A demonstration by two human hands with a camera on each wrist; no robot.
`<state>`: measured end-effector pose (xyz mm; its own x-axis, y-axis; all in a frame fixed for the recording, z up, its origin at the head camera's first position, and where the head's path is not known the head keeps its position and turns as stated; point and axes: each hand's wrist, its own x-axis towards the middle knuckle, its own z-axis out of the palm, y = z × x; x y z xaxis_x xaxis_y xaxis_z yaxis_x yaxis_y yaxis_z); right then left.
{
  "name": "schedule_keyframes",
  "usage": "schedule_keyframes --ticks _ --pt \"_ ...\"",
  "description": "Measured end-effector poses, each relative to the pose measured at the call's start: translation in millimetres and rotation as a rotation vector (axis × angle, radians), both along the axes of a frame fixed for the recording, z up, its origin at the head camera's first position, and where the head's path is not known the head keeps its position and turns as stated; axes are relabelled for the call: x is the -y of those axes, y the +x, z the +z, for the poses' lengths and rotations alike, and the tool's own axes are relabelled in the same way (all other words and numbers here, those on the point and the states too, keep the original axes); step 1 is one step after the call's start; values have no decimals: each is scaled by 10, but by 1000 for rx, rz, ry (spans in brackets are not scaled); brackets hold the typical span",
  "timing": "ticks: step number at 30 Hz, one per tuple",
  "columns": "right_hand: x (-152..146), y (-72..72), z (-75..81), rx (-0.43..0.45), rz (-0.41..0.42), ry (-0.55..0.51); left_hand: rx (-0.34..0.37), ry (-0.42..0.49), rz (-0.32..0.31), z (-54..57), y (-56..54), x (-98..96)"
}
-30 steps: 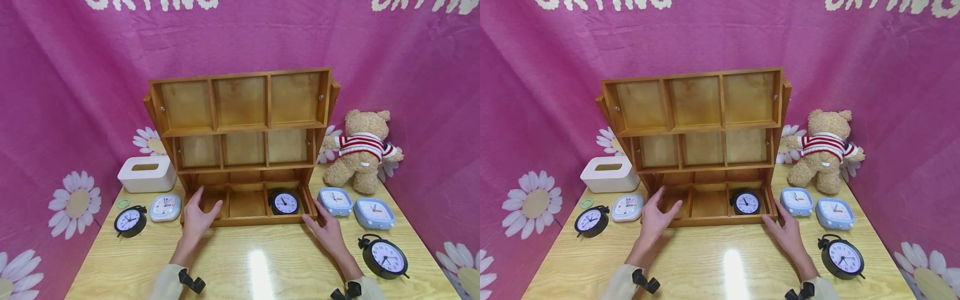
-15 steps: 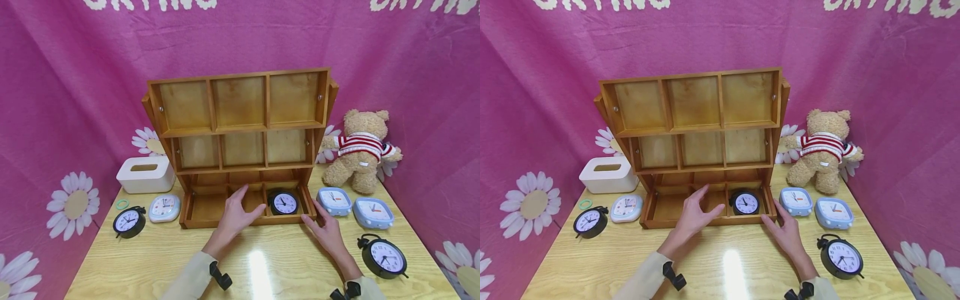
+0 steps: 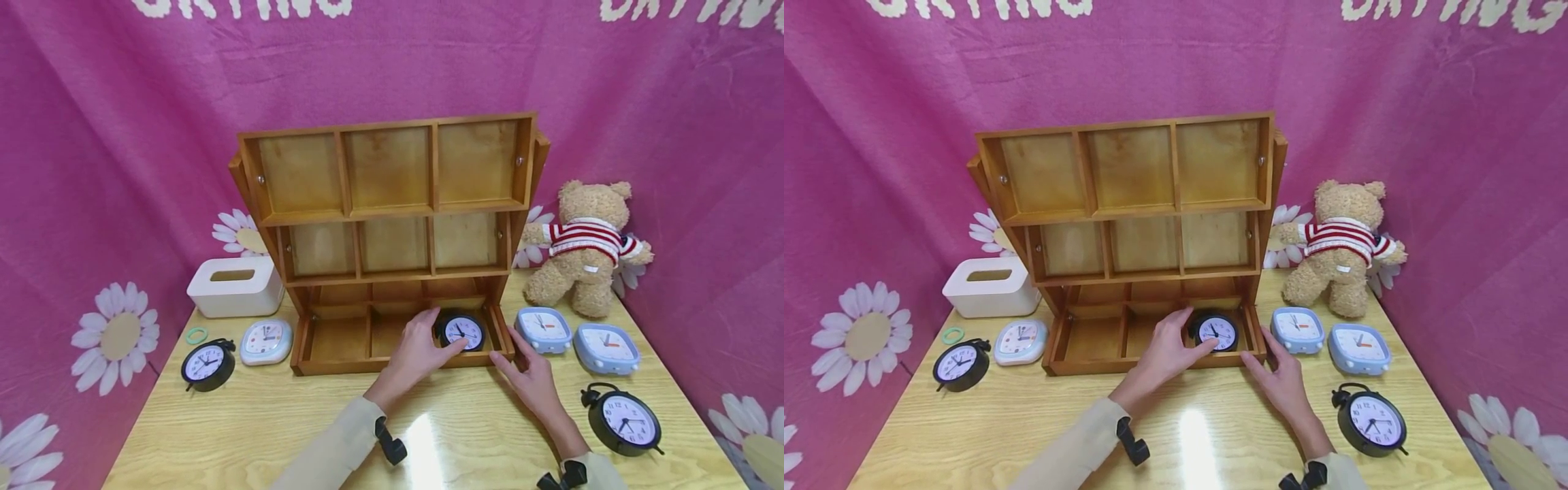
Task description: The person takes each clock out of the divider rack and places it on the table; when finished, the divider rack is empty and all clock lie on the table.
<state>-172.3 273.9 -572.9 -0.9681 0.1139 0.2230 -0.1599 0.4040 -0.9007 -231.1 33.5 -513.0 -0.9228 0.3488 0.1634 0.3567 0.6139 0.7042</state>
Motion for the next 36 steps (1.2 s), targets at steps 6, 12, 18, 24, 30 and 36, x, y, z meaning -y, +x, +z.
schedule_keyframes --ticks 6,12,18,24,30,36 --pt "-6 12 9 15 -10 -5 -91 -105 -18 -27 -22 -143" --pt "1 12 11 6 -8 -24 -178 -284 16 -42 -36 -292" --pt "16 -3 -15 -39 -13 -1 -189 -355 84 14 -49 -426" --pt "29 -3 -24 -68 5 -20 -140 -363 123 78 -56 -488" --pt "18 8 -34 -59 1 -22 -45 -330 114 124 -90 -519" --pt "16 3 -45 -56 2 -27 -16 -305 69 112 -133 -517"
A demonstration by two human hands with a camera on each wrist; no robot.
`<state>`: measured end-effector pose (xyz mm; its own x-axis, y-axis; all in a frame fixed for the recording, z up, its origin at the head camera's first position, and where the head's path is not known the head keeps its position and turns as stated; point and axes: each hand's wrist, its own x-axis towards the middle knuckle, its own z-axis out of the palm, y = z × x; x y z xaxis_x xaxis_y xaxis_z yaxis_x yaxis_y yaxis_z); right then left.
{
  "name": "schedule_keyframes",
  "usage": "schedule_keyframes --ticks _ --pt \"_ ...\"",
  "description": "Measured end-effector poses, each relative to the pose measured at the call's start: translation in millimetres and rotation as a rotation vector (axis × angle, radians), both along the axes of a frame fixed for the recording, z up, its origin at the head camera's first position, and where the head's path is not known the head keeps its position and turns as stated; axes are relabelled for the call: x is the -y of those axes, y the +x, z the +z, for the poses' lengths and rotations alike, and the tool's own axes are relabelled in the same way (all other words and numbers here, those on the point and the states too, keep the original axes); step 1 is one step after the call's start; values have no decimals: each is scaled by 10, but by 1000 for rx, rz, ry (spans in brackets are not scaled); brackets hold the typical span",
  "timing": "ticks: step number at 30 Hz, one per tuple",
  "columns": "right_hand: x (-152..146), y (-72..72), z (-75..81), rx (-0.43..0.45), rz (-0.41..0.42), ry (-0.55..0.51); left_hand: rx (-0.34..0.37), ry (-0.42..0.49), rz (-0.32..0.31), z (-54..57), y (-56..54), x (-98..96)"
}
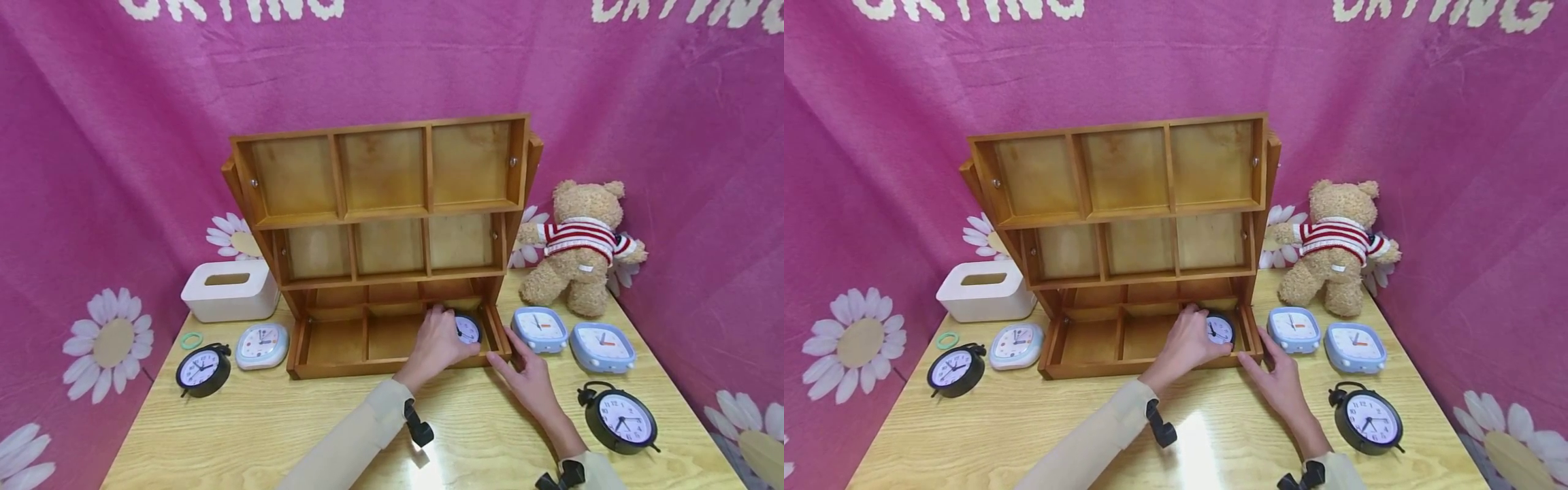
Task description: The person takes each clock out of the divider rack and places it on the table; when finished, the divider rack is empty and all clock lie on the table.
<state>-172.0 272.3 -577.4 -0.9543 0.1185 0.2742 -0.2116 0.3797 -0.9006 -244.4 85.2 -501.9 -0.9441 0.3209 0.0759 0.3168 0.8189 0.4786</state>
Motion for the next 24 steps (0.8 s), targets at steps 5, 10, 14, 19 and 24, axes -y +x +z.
schedule_keyframes --ticks 5,10,14,19,24 --pt "-1 -4 2 -10 13 -24 -14 -9 -16 -13 3 -28" --pt "1 2 11 -4 11 -28 -35 -35 40 -23 38 -75" --pt "1 -3 14 -16 4 -18 -57 -61 96 5 74 -93" --pt "-7 -13 7 -21 12 -12 -49 -74 106 38 74 -98" --pt "-4 -2 -8 -25 12 -25 -48 -67 97 -14 27 -82"
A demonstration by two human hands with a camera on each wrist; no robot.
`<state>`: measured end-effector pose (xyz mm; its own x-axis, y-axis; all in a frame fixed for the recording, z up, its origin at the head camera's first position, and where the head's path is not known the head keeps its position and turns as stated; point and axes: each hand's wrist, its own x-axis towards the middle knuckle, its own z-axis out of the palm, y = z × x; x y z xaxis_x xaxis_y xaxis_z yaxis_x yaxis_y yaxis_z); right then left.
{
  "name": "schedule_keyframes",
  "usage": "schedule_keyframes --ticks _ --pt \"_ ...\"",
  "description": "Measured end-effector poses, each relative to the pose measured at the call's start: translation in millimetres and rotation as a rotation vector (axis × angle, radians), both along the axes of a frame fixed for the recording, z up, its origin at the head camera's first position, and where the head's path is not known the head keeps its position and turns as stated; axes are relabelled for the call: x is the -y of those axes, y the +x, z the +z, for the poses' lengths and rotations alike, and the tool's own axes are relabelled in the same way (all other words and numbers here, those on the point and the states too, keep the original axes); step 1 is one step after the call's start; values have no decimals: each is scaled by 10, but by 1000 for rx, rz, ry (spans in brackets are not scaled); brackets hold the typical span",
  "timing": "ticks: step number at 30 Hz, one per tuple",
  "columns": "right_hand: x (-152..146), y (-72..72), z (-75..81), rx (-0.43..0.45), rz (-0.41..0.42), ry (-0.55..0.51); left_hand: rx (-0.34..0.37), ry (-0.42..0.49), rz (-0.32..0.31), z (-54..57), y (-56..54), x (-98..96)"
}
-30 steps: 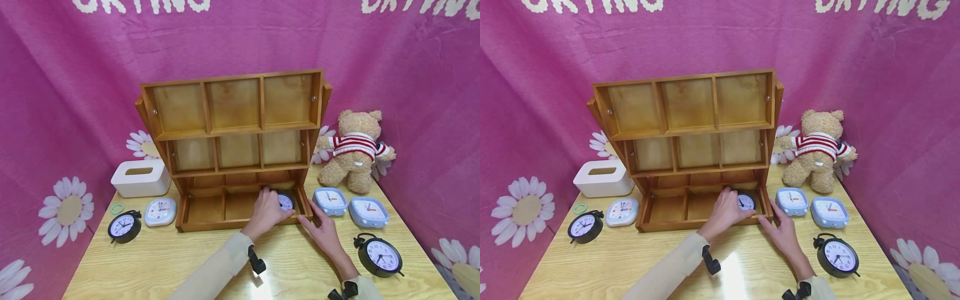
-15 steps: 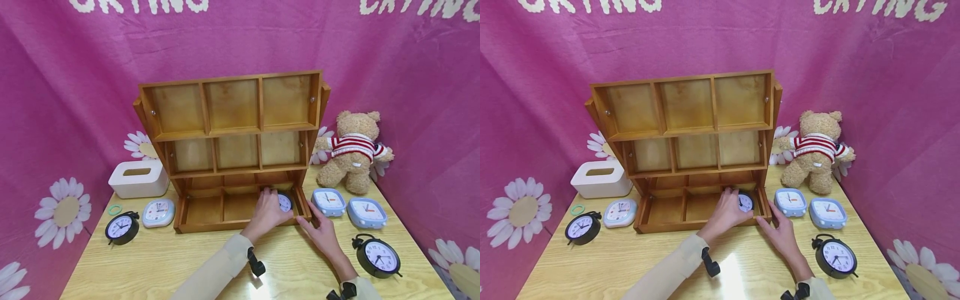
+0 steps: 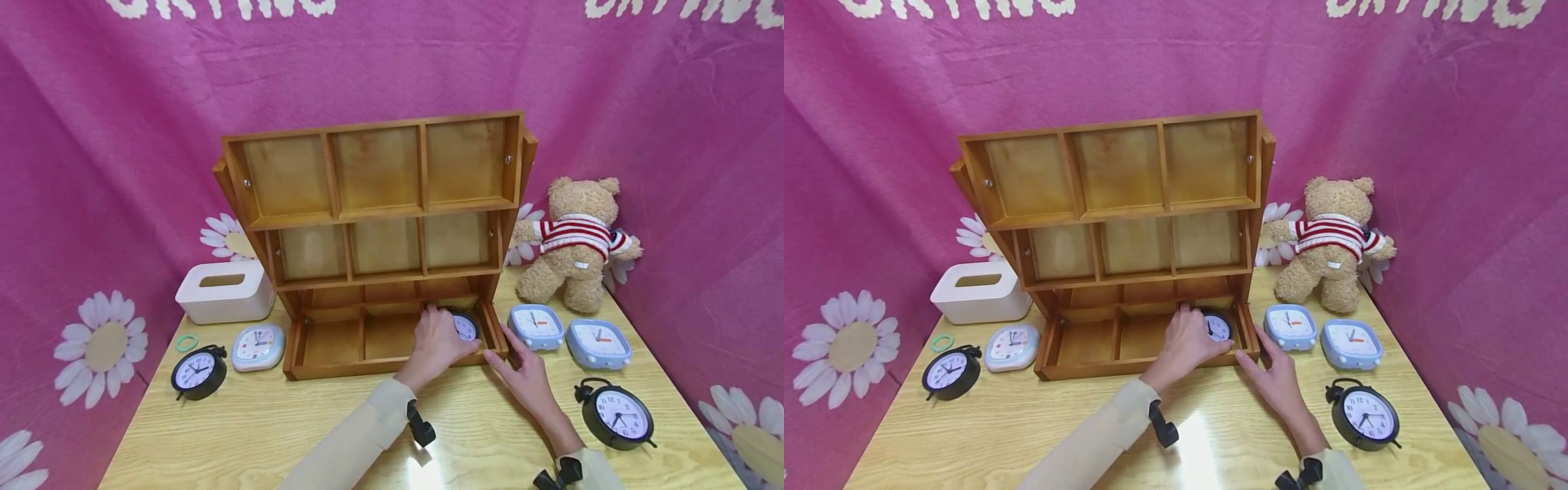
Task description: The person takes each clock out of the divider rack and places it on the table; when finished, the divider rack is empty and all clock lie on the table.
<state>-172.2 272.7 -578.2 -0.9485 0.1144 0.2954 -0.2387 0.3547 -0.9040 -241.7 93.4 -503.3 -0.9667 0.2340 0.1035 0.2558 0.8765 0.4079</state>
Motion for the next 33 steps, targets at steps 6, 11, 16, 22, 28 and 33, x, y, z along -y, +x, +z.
schedule_keyframes --ticks 6,11,16,22,28,33 --pt "36 29 -21 5 -6 5 -120 -36 -13 -101 -3 41" --pt "52 14 -12 2 -1 -6 -191 -56 1 -103 -15 47" --pt "48 8 30 20 -4 11 -172 4 13 -38 -25 64" --pt "35 16 36 37 -15 18 -113 177 5 87 47 140" --pt "13 12 29 32 -21 14 -59 360 -24 252 164 273" --pt "13 13 39 37 -25 38 -45 433 -37 361 281 490"
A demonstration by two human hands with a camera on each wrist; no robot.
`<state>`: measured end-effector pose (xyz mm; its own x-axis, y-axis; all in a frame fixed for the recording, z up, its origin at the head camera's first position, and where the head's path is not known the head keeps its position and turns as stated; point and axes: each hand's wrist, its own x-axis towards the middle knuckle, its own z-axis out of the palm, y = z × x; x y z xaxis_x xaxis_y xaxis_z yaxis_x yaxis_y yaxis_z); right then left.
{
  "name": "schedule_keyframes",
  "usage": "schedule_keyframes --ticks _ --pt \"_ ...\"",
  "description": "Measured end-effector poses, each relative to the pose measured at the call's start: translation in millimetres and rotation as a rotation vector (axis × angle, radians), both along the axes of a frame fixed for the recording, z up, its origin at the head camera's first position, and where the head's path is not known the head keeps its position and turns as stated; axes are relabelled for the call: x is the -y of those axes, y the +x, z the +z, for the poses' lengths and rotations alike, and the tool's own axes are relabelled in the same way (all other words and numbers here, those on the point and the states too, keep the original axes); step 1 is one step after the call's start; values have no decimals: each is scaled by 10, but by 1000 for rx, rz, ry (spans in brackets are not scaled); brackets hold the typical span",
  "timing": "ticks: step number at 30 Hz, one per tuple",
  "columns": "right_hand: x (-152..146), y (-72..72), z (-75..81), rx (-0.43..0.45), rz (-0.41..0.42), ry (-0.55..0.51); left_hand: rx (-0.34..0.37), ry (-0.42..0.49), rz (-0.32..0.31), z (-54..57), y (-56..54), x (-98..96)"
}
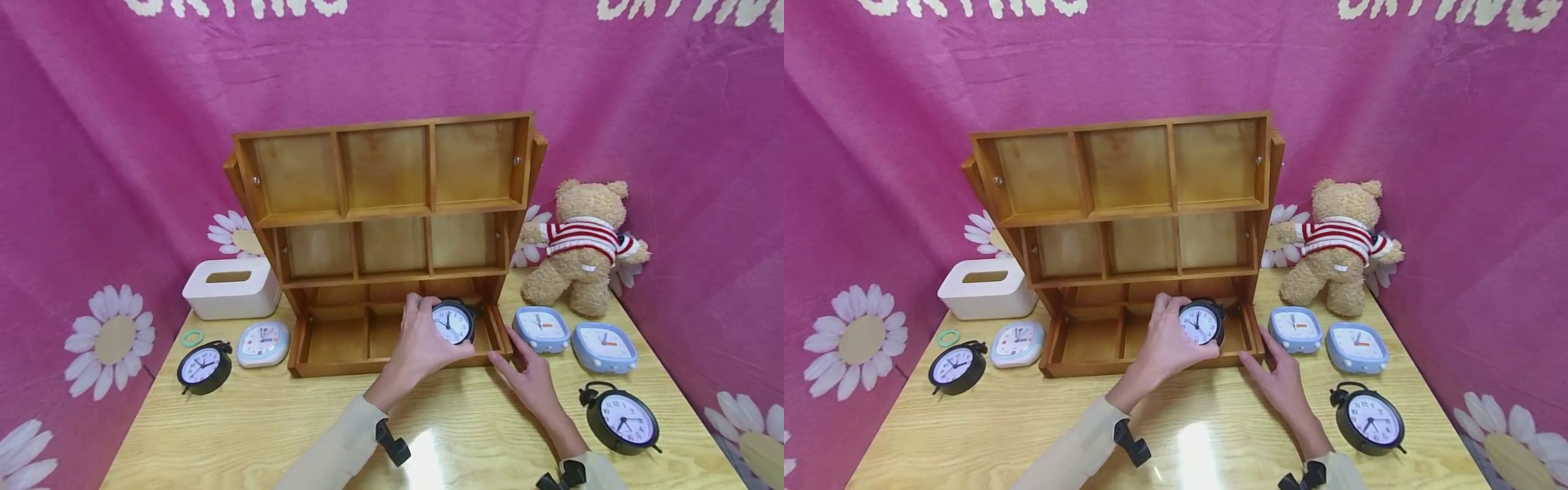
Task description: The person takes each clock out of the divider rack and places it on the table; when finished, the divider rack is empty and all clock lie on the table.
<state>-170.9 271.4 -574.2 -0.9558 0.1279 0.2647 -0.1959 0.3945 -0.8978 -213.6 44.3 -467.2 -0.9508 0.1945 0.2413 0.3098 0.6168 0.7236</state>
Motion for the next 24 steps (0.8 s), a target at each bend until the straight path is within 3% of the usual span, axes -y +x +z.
schedule_keyframes --ticks 5,14,24 --pt "8 3 8 25 7 12 -9 29 23 0 125 321" --pt "-16 -14 -19 40 10 7 -75 92 117 -131 371 947" --pt "-4 -14 -19 36 14 8 -91 76 304 -210 665 1714"
